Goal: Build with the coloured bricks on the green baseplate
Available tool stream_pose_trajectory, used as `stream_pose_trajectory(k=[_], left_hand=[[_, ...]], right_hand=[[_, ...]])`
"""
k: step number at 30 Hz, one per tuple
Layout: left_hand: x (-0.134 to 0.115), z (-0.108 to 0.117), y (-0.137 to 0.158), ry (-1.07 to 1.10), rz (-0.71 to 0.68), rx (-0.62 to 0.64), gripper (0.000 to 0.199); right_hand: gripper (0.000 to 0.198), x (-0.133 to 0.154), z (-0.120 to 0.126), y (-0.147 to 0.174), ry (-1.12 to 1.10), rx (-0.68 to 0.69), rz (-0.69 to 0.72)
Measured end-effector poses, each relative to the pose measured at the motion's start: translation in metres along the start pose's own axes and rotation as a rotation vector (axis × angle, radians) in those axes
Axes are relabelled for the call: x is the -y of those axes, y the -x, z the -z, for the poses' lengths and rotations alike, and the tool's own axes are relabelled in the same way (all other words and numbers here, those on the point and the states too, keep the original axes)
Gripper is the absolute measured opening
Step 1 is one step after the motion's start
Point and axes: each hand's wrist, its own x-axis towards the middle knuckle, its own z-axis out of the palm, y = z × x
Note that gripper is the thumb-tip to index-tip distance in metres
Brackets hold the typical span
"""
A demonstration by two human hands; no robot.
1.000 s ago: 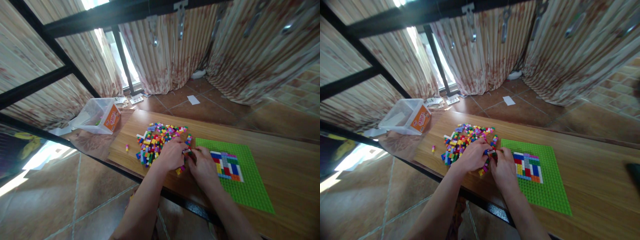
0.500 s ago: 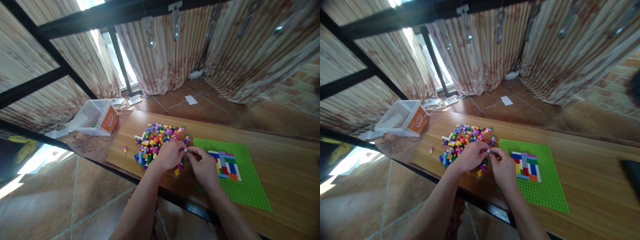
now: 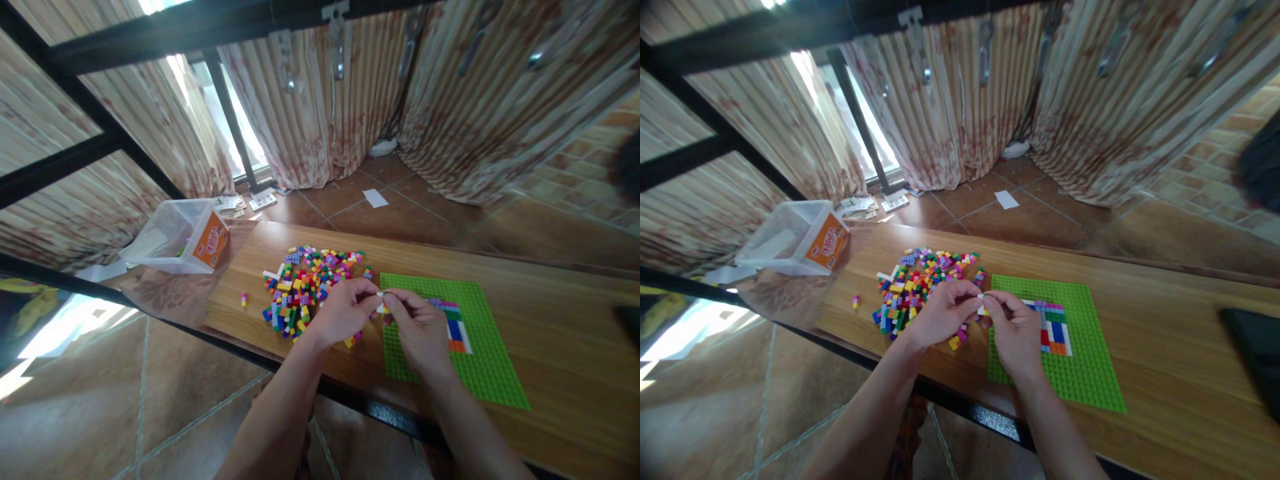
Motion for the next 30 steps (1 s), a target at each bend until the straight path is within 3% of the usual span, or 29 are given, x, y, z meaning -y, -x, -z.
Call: stream_pose_trajectory(k=[3, 7, 17, 23, 30], left_hand=[[0.001, -0.003, -0.001, 0.177, 0.08, 0.0, 0.012], [0.002, -0.004, -0.004, 0.226, 0.121, -0.027, 0.012], [-0.003, 0.001, -0.004, 0.163, 0.132, -0.148, 0.014], [-0.001, -0.002, -0.005, 0.205, 0.137, -0.097, 0.017], [0.005, 0.0, -0.007, 0.113, 0.101, -0.129, 0.015]], right_hand=[[0.024, 0.0, -0.001, -0.001, -0.129, -0.025, -0.04], [0.027, 0.001, -0.005, -0.002, -0.219, -0.008, -0.13], [0.031, 0.002, -0.002, -0.005, -0.26, -0.035, -0.203], [0.024, 0.004, -0.009, -0.002, -0.346, 0.177, -0.259], [0.028, -0.001, -0.011, -0.003, -0.315, 0.101, -0.25]])
